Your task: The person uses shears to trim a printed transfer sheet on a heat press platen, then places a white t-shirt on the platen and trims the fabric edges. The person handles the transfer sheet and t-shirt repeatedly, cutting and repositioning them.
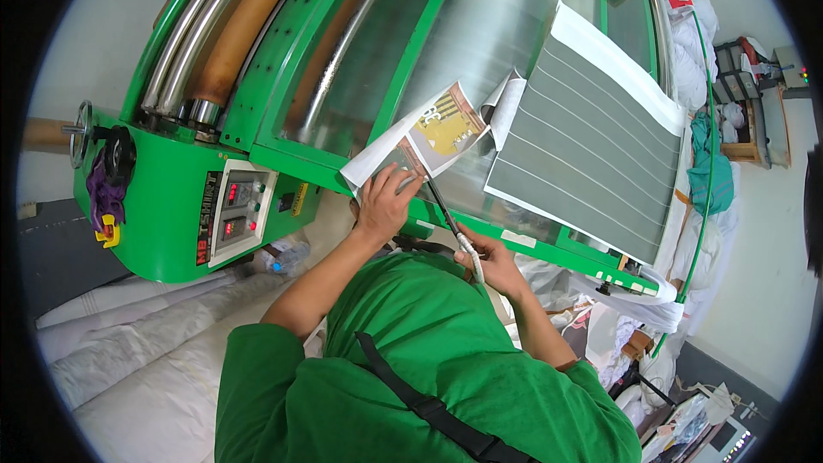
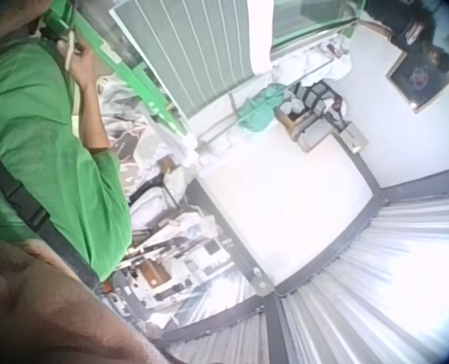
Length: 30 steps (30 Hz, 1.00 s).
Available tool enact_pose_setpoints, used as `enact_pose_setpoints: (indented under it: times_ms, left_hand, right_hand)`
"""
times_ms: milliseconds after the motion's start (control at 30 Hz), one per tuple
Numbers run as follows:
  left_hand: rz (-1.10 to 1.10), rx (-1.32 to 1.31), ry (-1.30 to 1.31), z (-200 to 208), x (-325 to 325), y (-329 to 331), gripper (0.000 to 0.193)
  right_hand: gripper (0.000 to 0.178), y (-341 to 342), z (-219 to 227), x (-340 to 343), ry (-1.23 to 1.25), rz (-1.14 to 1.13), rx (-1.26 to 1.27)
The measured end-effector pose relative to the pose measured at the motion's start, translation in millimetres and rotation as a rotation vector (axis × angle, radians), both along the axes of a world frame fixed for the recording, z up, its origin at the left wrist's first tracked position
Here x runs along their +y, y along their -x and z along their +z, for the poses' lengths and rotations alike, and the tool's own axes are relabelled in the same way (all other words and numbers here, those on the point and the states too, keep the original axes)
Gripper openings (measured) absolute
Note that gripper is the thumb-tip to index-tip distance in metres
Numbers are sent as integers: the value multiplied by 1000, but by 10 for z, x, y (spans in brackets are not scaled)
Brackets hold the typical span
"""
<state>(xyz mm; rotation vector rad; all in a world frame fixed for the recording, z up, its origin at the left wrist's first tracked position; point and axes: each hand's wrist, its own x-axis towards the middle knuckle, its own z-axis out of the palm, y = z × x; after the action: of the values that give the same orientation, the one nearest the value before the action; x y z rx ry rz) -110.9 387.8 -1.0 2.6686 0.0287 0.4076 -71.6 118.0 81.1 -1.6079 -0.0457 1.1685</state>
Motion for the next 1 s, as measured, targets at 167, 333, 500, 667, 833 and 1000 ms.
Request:
enact_pose_setpoints:
  times_ms: [167, 333, 500, 667, 833, 1000]
  left_hand:
    - [-9, 17, -13, 11, -4, 39, 40]
    - [-17, 30, -2, 38, -7, 40, 40]
    - [-20, 6, -1, 53, -10, 27, 36]
    - [-7, -13, 30, 29, -9, 10, 27]
    - [15, -24, 41, 48, -28, -16, 25]
    - [21, -27, 99, 59, -34, -18, 26]
  right_hand:
    - [77, -94, 41, -4, 20, -7, 11]
    - [77, -114, 56, 15, 43, 1, 2]
    - [77, -115, 57, 15, 62, 10, -14]
    - [77, -95, 29, 1, 56, 3, -29]
    - [75, -71, -15, -20, 66, -1, -48]
    - [75, -69, -18, -22, 61, 8, -59]
